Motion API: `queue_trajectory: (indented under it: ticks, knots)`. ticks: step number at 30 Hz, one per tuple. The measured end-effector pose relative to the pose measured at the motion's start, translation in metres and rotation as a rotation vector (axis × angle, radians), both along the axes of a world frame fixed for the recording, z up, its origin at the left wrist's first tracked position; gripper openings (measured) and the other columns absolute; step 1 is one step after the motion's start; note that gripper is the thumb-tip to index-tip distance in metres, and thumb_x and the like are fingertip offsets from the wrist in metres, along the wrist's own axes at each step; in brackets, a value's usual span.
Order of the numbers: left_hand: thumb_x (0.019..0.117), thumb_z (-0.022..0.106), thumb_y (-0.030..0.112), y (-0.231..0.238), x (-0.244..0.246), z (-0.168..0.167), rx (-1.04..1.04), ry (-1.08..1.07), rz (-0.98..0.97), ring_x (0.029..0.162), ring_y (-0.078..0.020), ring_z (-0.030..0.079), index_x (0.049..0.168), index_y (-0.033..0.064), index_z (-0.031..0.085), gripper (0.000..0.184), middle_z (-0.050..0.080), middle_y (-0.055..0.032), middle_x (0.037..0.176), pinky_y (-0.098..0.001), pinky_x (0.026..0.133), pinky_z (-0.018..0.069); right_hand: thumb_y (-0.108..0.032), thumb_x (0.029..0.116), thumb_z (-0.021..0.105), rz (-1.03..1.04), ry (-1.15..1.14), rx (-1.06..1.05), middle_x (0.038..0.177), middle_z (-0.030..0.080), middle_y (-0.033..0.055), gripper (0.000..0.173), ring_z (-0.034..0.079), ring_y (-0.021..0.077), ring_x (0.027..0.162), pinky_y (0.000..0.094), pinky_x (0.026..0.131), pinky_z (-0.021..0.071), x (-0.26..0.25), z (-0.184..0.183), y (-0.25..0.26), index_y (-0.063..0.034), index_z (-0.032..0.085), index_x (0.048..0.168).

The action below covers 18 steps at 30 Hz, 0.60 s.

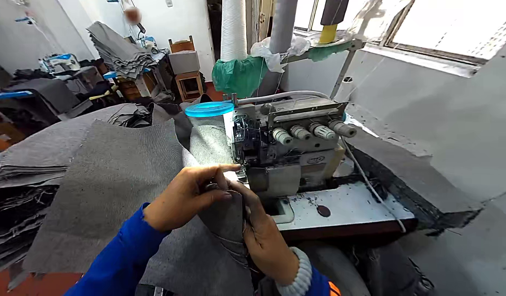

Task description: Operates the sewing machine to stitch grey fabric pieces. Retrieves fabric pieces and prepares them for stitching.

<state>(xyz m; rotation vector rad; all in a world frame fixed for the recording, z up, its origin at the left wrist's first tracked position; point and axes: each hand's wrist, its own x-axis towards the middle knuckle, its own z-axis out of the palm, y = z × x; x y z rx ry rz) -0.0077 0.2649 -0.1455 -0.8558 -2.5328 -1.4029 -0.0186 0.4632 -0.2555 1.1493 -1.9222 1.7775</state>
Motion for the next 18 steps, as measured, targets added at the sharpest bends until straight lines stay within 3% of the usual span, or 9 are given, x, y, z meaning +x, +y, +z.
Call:
queue_trajectory:
  ticks: [3, 5, 7, 8, 11, 13, 15, 16, 18]
  knots:
    - [0.0952, 0.069, 0.008, 0.001, -0.002, 0.001, 0.061, -0.106, -0.022, 0.096, -0.0088, 0.073, 0.118, 0.0046, 0.072, 0.023, 0.074, -0.0025, 0.12, -0.024, 0.086, 0.0609, -0.007, 0.106, 0.046, 0.036, 0.014, 0.012, 0.113, 0.073, 0.0134, 0.048, 0.072, 0.0099, 0.1, 0.0283, 0.088, 0.0602, -0.005, 0.001, 0.003, 0.0025, 0.038, 0.153]
    - [0.0931, 0.07, 0.005, 0.002, -0.005, -0.002, 0.114, -0.107, -0.016, 0.089, -0.0086, 0.072, 0.106, 0.0054, 0.072, 0.013, 0.076, -0.0031, 0.109, -0.0229, 0.08, 0.0602, -0.008, 0.1065, 0.047, 0.044, -0.006, 0.015, 0.114, 0.073, 0.0133, 0.049, 0.072, 0.0112, 0.102, 0.0297, 0.09, 0.0607, -0.006, 0.002, 0.006, 0.0035, 0.038, 0.153]
    - [0.0874, 0.074, 0.0, 0.003, -0.008, -0.005, 0.198, -0.075, 0.019, 0.077, -0.0072, 0.069, 0.092, 0.0059, 0.071, 0.008, 0.074, -0.0026, 0.089, -0.0207, 0.071, 0.0583, -0.003, 0.1024, 0.053, 0.031, -0.096, -0.086, 0.112, 0.075, 0.0118, 0.049, 0.074, 0.0119, 0.102, 0.0307, 0.09, 0.0619, -0.004, 0.003, 0.004, 0.0098, 0.039, 0.148]
    - [0.0846, 0.075, -0.002, 0.003, -0.008, -0.006, 0.232, -0.056, 0.044, 0.071, -0.0062, 0.067, 0.088, 0.006, 0.071, 0.01, 0.073, -0.0018, 0.082, -0.0197, 0.067, 0.0575, 0.002, 0.0975, 0.057, 0.009, -0.15, -0.185, 0.106, 0.075, 0.0092, 0.046, 0.074, 0.0113, 0.096, 0.0299, 0.086, 0.0631, -0.001, 0.004, 0.002, 0.0105, 0.043, 0.14]
    - [0.08, 0.078, -0.004, 0.006, -0.008, -0.01, 0.268, 0.0, 0.137, 0.064, -0.0058, 0.066, 0.086, 0.0063, 0.071, 0.014, 0.071, -0.0016, 0.075, -0.0194, 0.062, 0.057, 0.008, 0.0891, 0.066, -0.046, -0.248, -0.485, 0.09, 0.071, 0.0006, 0.02, 0.07, 0.0055, 0.08, 0.0234, 0.073, 0.0615, 0.005, -0.001, -0.005, -0.0008, 0.058, 0.105]
    - [0.0798, 0.078, -0.004, 0.008, -0.007, -0.012, 0.232, 0.048, 0.225, 0.062, -0.0065, 0.065, 0.088, 0.0066, 0.07, 0.016, 0.071, -0.0015, 0.074, -0.0203, 0.06, 0.0567, -0.008, 0.0962, 0.067, -0.028, -0.23, -0.44, 0.086, 0.069, -0.0015, 0.007, 0.065, 0.0007, 0.077, 0.0189, 0.07, 0.0577, 0.012, -0.011, -0.008, -0.0016, 0.067, 0.095]
    - [0.0819, 0.078, -0.001, 0.009, -0.011, -0.019, 0.13, 0.104, 0.306, 0.066, -0.0062, 0.069, 0.098, 0.0082, 0.072, 0.019, 0.073, 0.0012, 0.078, -0.0217, 0.063, 0.0593, -0.04, 0.101, 0.063, -0.042, -0.248, -0.254, 0.075, 0.066, -0.004, 0.039, 0.06, -0.0033, 0.069, 0.0177, 0.062, 0.0521, 0.024, -0.023, -0.014, -0.0038, 0.07, 0.087]
    - [0.0829, 0.079, 0.002, 0.011, -0.014, -0.026, 0.06, 0.139, 0.342, 0.069, -0.0052, 0.07, 0.104, 0.0098, 0.073, 0.023, 0.075, 0.0035, 0.081, -0.023, 0.066, 0.0606, -0.043, 0.0971, 0.067, -0.021, -0.288, -0.181, 0.074, 0.069, -0.0021, 0.041, 0.064, -0.0019, 0.069, 0.0204, 0.063, 0.0559, 0.032, -0.029, -0.018, -0.0026, 0.072, 0.087]
    - [0.0852, 0.078, 0.015, 0.016, -0.02, -0.049, -0.115, 0.286, 0.448, 0.084, -0.0049, 0.069, 0.111, 0.016, 0.076, 0.026, 0.074, 0.0087, 0.089, -0.03, 0.081, 0.0584, -0.025, 0.0897, 0.076, 0.044, -0.392, -0.085, 0.074, 0.072, 0.002, 0.026, 0.069, 0.0012, 0.07, 0.0232, 0.066, 0.059, 0.044, -0.038, -0.024, 0.0, 0.073, 0.085]
